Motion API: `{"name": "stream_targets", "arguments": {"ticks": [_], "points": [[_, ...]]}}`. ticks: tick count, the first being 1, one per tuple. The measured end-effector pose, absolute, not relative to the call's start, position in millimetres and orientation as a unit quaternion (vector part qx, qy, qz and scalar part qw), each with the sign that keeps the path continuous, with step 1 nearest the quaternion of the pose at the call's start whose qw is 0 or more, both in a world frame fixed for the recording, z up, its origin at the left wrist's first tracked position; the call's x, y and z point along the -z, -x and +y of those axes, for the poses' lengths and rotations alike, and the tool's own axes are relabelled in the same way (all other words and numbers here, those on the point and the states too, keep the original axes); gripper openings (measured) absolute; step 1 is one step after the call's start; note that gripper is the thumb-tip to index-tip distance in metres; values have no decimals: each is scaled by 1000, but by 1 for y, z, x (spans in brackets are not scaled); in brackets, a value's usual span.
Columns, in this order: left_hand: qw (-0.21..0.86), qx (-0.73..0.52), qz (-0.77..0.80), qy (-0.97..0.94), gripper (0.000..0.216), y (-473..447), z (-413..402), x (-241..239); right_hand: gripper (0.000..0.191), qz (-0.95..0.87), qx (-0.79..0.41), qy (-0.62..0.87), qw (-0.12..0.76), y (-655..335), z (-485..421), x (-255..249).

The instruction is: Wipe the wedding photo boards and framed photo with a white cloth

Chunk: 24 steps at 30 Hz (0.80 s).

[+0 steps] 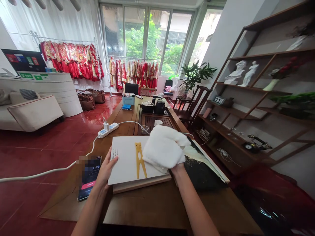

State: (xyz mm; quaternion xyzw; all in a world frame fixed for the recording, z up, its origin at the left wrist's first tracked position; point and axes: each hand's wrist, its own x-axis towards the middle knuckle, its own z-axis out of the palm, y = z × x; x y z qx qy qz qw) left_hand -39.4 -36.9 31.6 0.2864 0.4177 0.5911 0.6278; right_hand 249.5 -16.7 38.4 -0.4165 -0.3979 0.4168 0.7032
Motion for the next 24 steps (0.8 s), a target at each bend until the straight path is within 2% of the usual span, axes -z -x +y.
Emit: {"name": "stream_targets", "arguments": {"ticks": [3,6,8,11,14,17,19,24], "points": [[612,-601,433,-277,74,50,-43,-38,49,-340,-422,355,762,-264,-16,-57],[584,-617,453,-270,68,63,-48,-47,44,-324,-345,348,809,-277,-15,-66],[567,-634,453,-266,67,73,-51,-52,41,-334,-272,387,815,-282,-14,-64],[539,-663,444,-270,66,86,-55,-58,45,-380,-233,432,785,-282,-13,-56],[516,-678,449,-268,60,97,-58,-61,49,-552,-143,490,660,-274,-12,-49],[514,-690,439,-258,56,103,-63,-64,47,-743,27,531,406,-258,-13,-46],[519,-692,433,-251,54,105,-66,-66,50,-803,76,515,292,-243,-16,-44],[535,-682,437,-240,52,104,-71,-70,61,-843,72,474,246,-208,-30,-39]]}}
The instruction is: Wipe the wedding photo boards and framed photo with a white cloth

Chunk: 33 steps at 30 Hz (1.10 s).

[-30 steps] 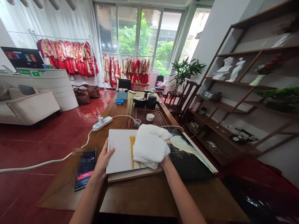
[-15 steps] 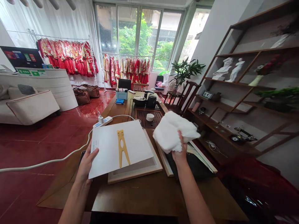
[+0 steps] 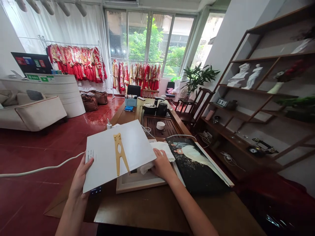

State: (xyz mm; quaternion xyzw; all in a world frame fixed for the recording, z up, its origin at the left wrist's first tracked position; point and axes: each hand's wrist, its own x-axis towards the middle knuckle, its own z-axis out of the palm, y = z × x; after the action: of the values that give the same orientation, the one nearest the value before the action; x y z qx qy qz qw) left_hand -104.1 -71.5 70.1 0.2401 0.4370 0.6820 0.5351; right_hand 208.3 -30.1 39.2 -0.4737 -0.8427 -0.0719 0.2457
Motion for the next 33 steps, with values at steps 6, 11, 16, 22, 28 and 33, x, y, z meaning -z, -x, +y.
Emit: {"name": "stream_targets", "arguments": {"ticks": [6,11,16,22,28,33], "points": [[552,-670,432,-245,58,97,-69,-66,68,-841,22,451,297,-221,-33,-49],[566,-658,431,-247,64,90,-67,-60,43,-750,12,486,449,-229,-46,-73],[570,-654,431,-247,66,76,-65,-58,66,-858,77,421,283,-181,-67,-101],[587,-649,404,-267,71,53,-62,-64,101,-903,68,386,174,-149,-63,-92],[594,-650,395,-263,76,39,-60,-69,112,-894,143,408,117,-155,-56,-81],[596,-665,351,-281,77,28,-58,-81,67,-876,268,373,146,-167,-51,-74]]}}
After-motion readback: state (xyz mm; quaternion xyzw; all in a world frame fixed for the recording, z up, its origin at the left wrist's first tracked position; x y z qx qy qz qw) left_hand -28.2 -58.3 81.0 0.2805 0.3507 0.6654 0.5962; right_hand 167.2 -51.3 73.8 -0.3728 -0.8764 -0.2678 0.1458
